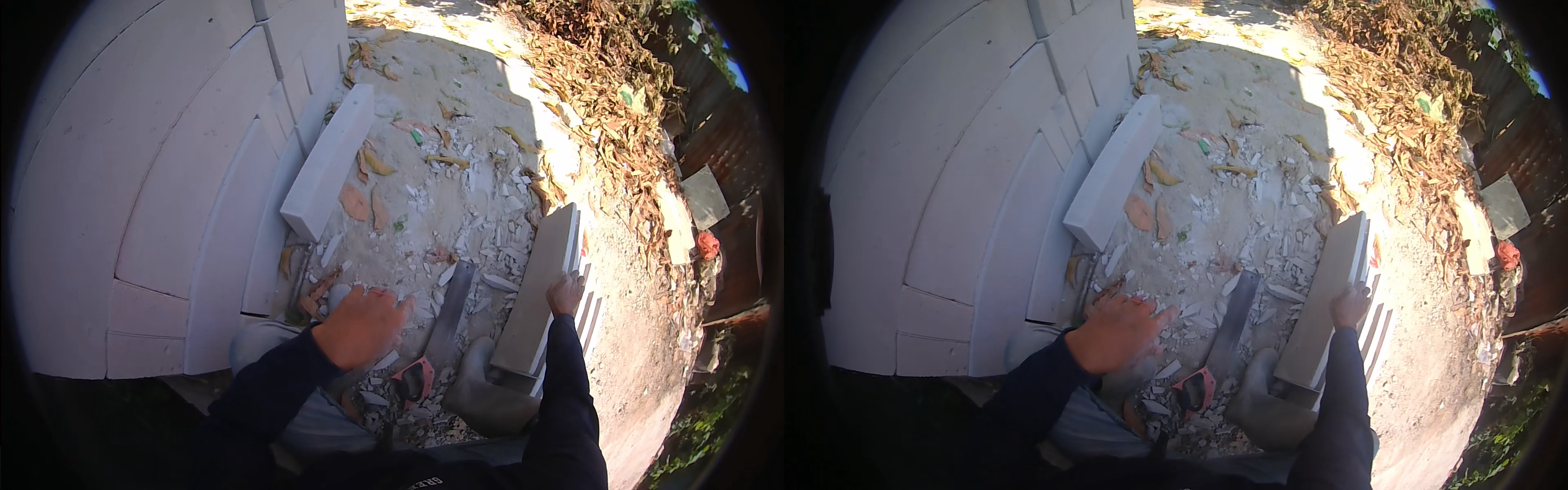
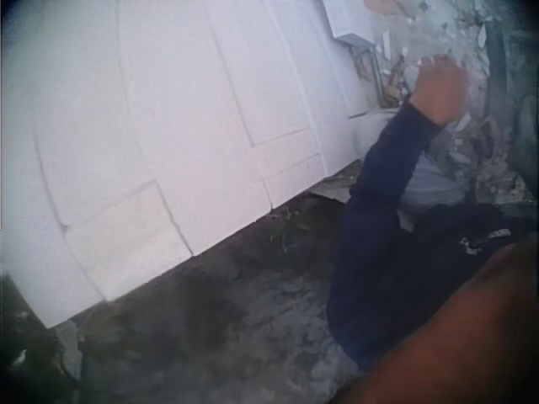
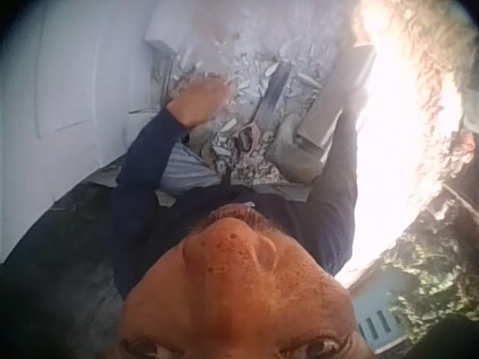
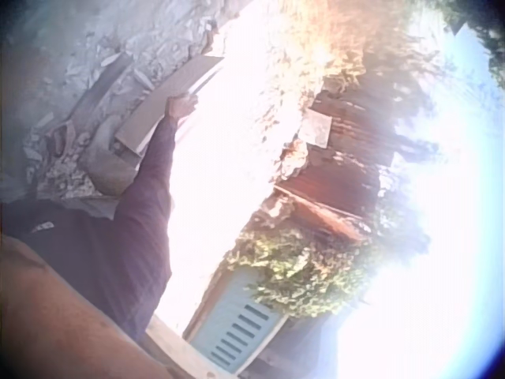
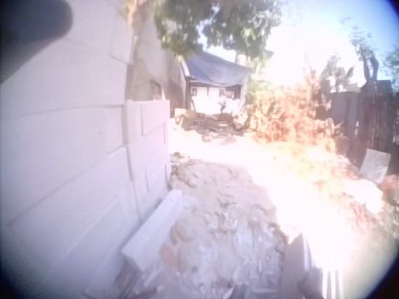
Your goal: The person sits on the ground and uses a hand saw to cut a white wooden plank. They hold the plank between their legs, saw through it, and then break the cut piece apart by hand.
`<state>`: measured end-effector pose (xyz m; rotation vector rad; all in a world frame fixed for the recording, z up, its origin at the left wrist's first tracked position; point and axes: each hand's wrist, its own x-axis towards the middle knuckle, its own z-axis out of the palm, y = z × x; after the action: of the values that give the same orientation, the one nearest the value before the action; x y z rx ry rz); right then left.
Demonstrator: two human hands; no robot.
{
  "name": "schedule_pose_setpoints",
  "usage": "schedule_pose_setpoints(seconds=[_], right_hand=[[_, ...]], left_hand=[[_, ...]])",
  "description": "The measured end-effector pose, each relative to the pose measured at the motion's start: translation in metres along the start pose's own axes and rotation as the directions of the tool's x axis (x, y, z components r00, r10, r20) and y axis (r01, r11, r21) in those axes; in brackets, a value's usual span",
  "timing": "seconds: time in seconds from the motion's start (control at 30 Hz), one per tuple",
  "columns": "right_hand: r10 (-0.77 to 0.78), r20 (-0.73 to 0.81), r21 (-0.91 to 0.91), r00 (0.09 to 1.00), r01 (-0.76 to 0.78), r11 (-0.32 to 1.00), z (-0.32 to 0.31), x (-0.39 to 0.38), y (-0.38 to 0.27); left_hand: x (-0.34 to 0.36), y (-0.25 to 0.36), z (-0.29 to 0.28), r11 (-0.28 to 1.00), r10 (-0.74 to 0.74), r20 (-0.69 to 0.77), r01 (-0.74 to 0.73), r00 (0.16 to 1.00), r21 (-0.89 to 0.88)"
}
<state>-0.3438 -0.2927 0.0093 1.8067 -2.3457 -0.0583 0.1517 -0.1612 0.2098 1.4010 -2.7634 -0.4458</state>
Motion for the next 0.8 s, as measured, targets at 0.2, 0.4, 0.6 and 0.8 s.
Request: schedule_pose_setpoints(seconds=[0.2,0.4,0.6,0.8], right_hand=[[-0.065,-0.024,0.226,0.998,0.069,0.972,0.019,-0.031,0.016],[-0.348,0.475,0.251,0.808,0.254,0.934,-0.044,-0.018,0.026],[-0.731,0.228,0.444,0.643,0.600,0.666,-0.211,-0.114,-0.030],[-0.752,0.281,0.645,0.596,0.463,0.608,-0.242,-0.195,-0.057]], left_hand=[[0.010,-0.008,0.000,0.998,-0.034,0.141,0.041,0.989,-0.049],[0.019,-0.048,0.017,0.977,-0.209,0.218,0.212,0.953,0.009],[0.050,-0.154,0.047,0.837,-0.542,0.048,0.544,0.839,-0.067],[0.061,-0.236,0.099,0.493,-0.840,-0.287,0.869,0.460,-0.049]])
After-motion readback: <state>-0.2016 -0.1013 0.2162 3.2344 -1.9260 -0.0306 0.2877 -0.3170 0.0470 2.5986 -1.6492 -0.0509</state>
